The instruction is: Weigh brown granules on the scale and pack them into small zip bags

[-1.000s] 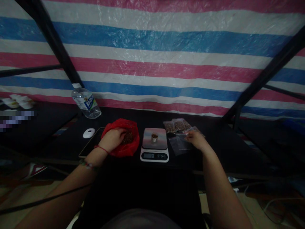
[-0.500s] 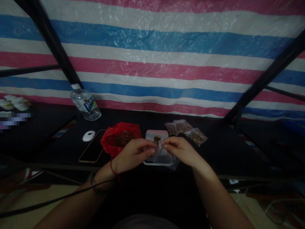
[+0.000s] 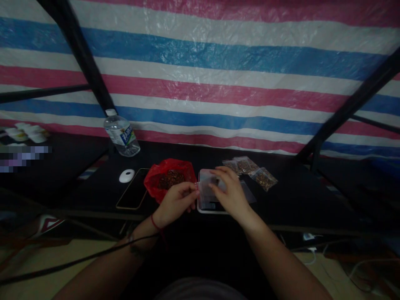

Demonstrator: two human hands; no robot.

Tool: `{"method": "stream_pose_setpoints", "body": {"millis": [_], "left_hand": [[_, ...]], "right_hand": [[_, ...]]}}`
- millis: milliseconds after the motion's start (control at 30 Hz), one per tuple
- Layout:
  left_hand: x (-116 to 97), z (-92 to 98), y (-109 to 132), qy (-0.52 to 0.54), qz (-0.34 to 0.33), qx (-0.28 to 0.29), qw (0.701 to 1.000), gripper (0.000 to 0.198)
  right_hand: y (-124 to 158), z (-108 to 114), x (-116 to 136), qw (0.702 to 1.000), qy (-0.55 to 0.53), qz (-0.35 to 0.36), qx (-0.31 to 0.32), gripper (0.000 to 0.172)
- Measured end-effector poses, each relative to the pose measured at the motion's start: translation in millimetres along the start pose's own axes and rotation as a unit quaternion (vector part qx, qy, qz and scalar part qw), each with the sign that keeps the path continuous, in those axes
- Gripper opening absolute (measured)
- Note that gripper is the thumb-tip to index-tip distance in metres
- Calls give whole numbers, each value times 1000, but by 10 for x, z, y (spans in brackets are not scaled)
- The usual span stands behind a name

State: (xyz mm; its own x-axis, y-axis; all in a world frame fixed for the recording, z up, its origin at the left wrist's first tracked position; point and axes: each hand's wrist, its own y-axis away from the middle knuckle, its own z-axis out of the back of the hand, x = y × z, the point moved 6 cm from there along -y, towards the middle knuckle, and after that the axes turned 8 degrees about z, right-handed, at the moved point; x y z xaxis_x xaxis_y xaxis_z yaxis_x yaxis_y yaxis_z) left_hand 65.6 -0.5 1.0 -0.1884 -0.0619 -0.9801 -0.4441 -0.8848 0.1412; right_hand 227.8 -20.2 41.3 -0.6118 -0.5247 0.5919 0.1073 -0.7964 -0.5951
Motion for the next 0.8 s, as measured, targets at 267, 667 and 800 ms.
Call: {"method": "stream_pose_setpoints", "body": {"millis": [267, 667, 800], "left_hand": [[60, 12, -14, 19, -38, -52, 998, 26], [115, -102, 10, -37, -70, -39, 996, 22], [26, -98, 48, -62, -114, -43, 991, 20]], "right_hand": [[238, -251, 279, 995, -40, 1, 95, 33], [329, -336, 109, 973, -132, -67, 177, 32], [302, -301, 122, 963, -171, -81, 191, 31]]}}
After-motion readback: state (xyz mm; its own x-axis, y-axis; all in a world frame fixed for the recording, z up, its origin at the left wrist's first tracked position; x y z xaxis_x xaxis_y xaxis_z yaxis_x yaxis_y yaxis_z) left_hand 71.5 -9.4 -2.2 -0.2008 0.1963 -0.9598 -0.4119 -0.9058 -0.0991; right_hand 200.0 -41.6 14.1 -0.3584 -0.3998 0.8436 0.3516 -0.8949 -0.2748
